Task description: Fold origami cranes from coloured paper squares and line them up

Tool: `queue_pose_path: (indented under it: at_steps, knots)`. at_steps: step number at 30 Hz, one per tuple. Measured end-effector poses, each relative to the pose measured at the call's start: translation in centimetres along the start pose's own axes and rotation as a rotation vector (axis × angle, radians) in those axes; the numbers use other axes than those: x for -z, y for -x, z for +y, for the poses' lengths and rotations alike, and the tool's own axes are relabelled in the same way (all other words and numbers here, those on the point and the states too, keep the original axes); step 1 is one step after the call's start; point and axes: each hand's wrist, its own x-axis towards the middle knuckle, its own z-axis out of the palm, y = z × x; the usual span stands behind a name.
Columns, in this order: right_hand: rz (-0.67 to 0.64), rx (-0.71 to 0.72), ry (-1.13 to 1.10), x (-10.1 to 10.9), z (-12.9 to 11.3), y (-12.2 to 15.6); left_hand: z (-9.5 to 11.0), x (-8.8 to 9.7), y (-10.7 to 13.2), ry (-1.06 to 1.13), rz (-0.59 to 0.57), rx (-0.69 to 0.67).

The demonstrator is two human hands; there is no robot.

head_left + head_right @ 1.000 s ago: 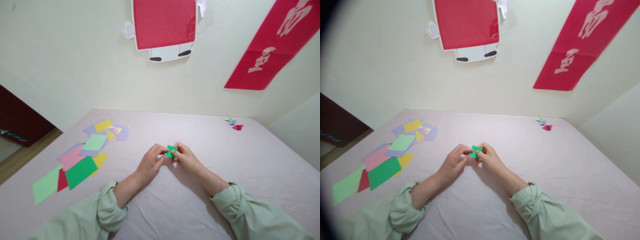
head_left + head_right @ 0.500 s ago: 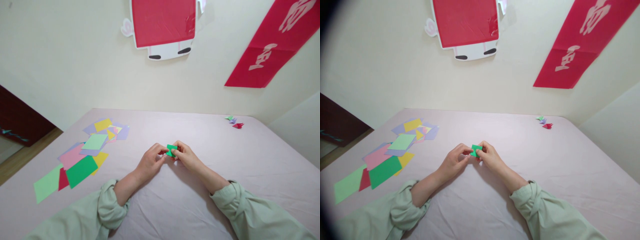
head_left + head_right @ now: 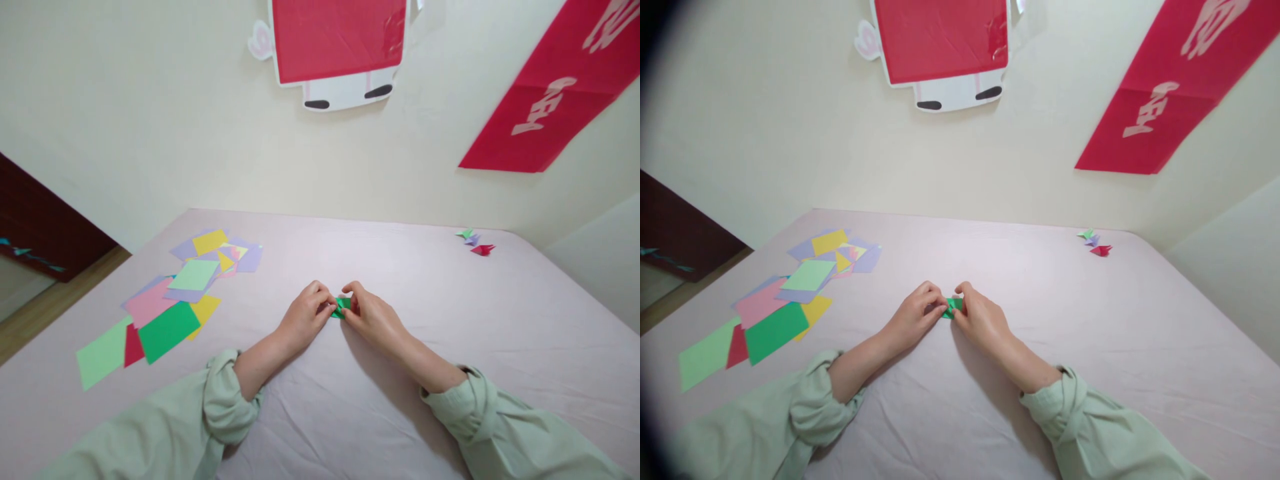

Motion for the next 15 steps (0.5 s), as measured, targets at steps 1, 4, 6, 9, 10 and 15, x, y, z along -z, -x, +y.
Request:
queue_pose_path:
  at_steps: [1,4,6,9,10,15]
  knots:
    - [-0.005,0.006,0.051,0.1,-0.1,0.2,-0.1,-0.1,0.0,-0.020,-0.002,0.001]
    - [-0.022,0.049,0.145,0.4,-0.4,0.7,-0.2,-0.4,-0.1,-0.079,-0.001,-0.004]
    - [-0.036,0.085,0.188,0.6,-0.5,1.2,-0.3,-0.6,-0.2,-0.106,-0.001,-0.015]
    - [-0.053,0.163,0.206,0.7,-0.1,1.7,-0.4,-0.8,-0.4,-0.149,-0.001,-0.021]
    - [-0.056,0.196,0.198,0.7,0.1,1.9,-0.4,-0.9,-0.4,-0.166,0.001,-0.021]
    - [-0.052,0.294,0.143,0.8,1.1,1.7,-0.8,-1.3,-0.7,-0.221,0.025,-0.034]
